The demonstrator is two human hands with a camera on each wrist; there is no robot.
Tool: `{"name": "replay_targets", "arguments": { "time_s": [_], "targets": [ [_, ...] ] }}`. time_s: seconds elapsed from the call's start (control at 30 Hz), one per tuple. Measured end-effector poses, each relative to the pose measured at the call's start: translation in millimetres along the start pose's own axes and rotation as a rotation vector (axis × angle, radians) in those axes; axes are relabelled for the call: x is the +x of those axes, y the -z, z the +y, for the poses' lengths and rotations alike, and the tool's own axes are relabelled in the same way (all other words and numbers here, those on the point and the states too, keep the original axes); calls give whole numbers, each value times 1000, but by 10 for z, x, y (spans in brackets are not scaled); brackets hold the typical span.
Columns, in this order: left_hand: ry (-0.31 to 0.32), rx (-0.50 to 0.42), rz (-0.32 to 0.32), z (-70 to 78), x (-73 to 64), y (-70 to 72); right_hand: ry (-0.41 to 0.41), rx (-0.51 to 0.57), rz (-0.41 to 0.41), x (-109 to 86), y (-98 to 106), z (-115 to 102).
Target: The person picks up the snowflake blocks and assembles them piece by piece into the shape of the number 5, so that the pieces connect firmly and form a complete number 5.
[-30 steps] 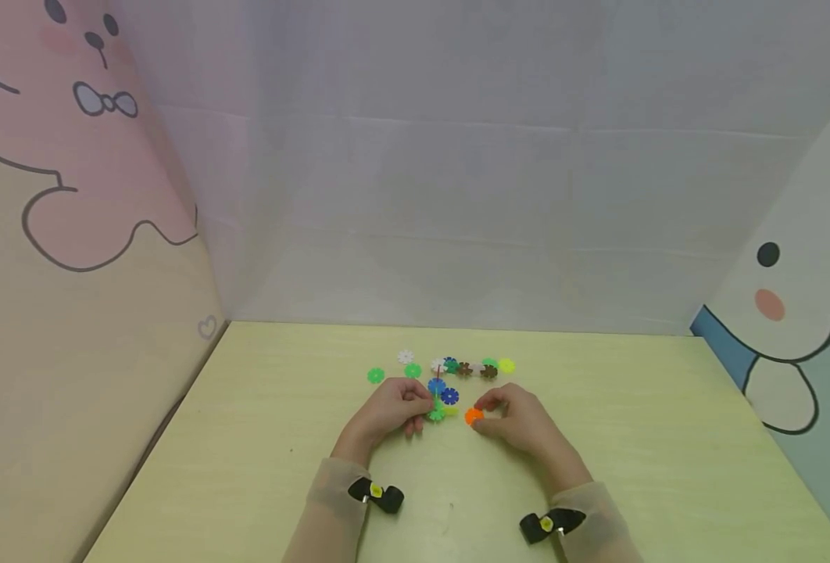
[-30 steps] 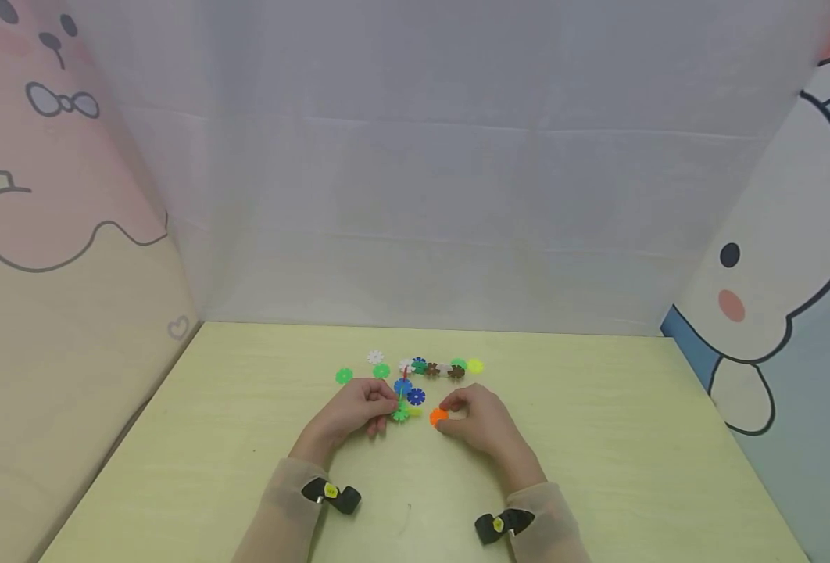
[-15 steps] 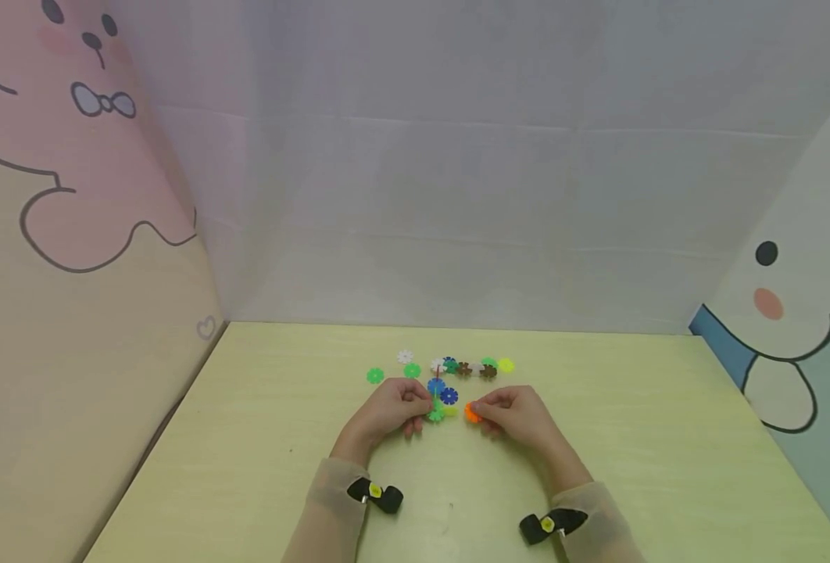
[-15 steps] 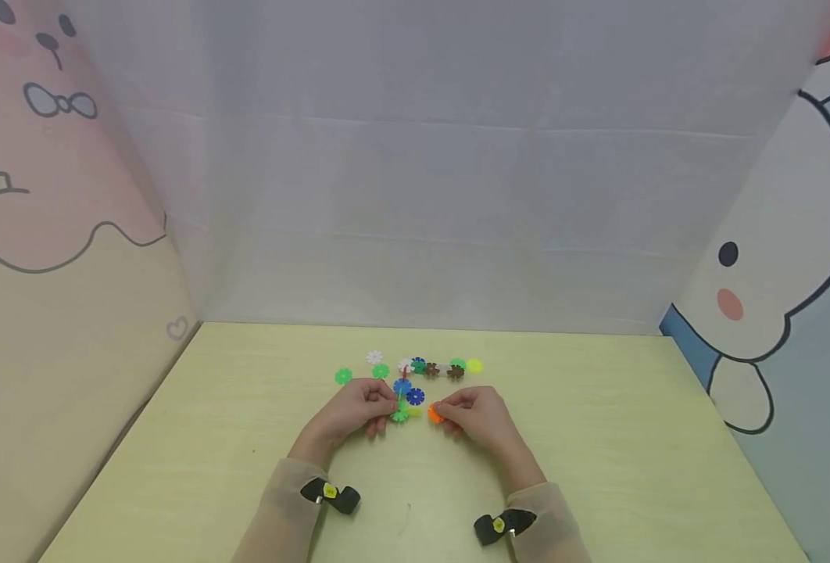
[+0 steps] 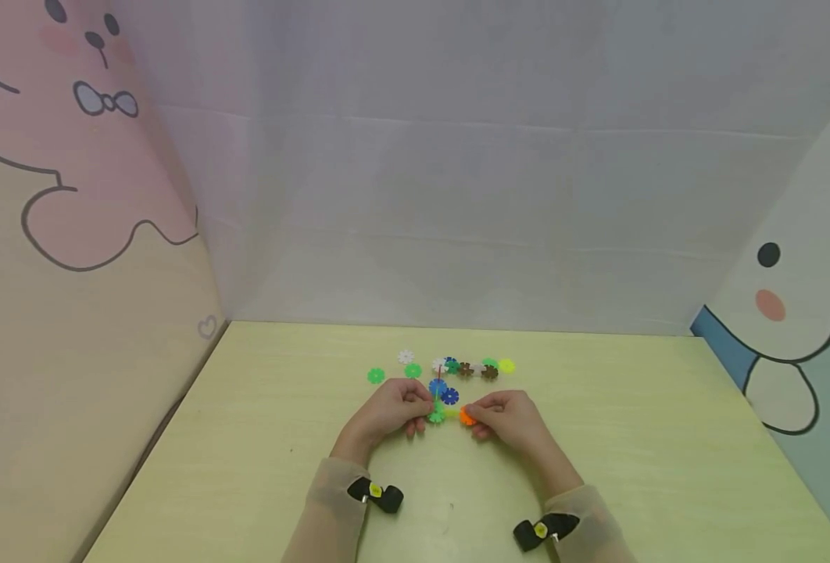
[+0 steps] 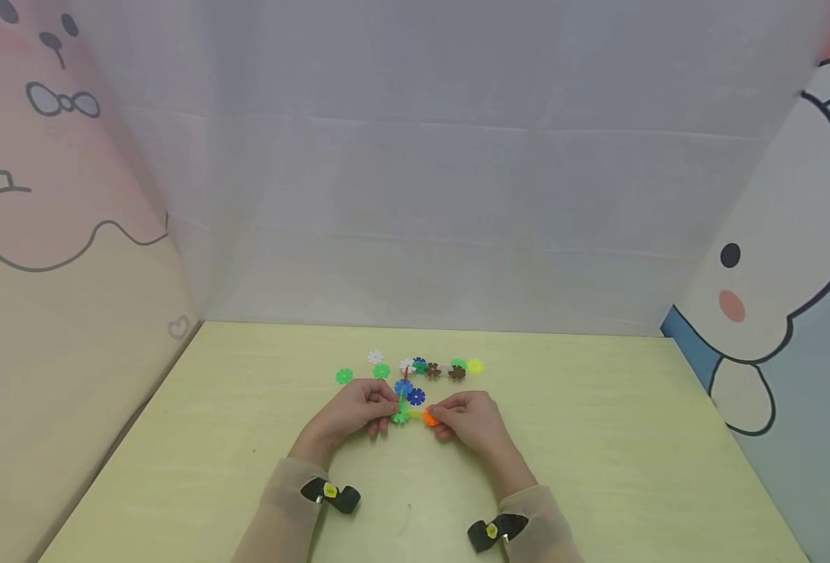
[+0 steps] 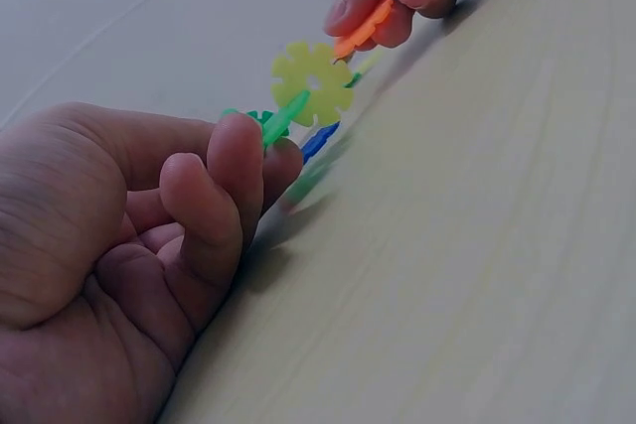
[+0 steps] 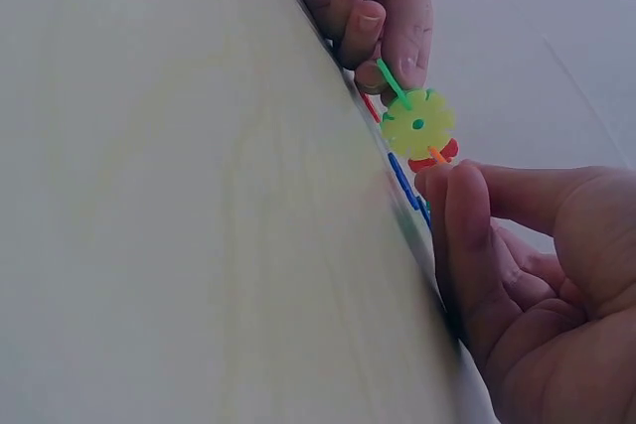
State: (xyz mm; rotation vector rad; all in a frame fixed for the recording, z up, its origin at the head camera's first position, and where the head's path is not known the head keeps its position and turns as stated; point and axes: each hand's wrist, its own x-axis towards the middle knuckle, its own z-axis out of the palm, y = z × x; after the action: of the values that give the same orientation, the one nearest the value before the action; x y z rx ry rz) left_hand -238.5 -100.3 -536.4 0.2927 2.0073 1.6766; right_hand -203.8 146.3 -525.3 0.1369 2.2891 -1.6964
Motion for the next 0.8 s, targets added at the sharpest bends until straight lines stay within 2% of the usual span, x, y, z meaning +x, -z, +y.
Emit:
{"name": "replay_targets", "arguments": {
  "time_s": [0.2, 0.33, 0.47, 0.8],
  "targets": [
    [-3, -3, 3, -3, 3, -5, -25, 12, 39, -4, -16, -9],
    [0, -8, 8, 1, 6, -9, -41, 70, 45, -11, -36, -30],
    [-13, -24, 7, -5, 14, -15, -58, 131, 33, -15, -65, -34],
    [-12, -66, 14, -30, 20, -9, -44, 110, -38, -42, -88, -25]
  ]
}}
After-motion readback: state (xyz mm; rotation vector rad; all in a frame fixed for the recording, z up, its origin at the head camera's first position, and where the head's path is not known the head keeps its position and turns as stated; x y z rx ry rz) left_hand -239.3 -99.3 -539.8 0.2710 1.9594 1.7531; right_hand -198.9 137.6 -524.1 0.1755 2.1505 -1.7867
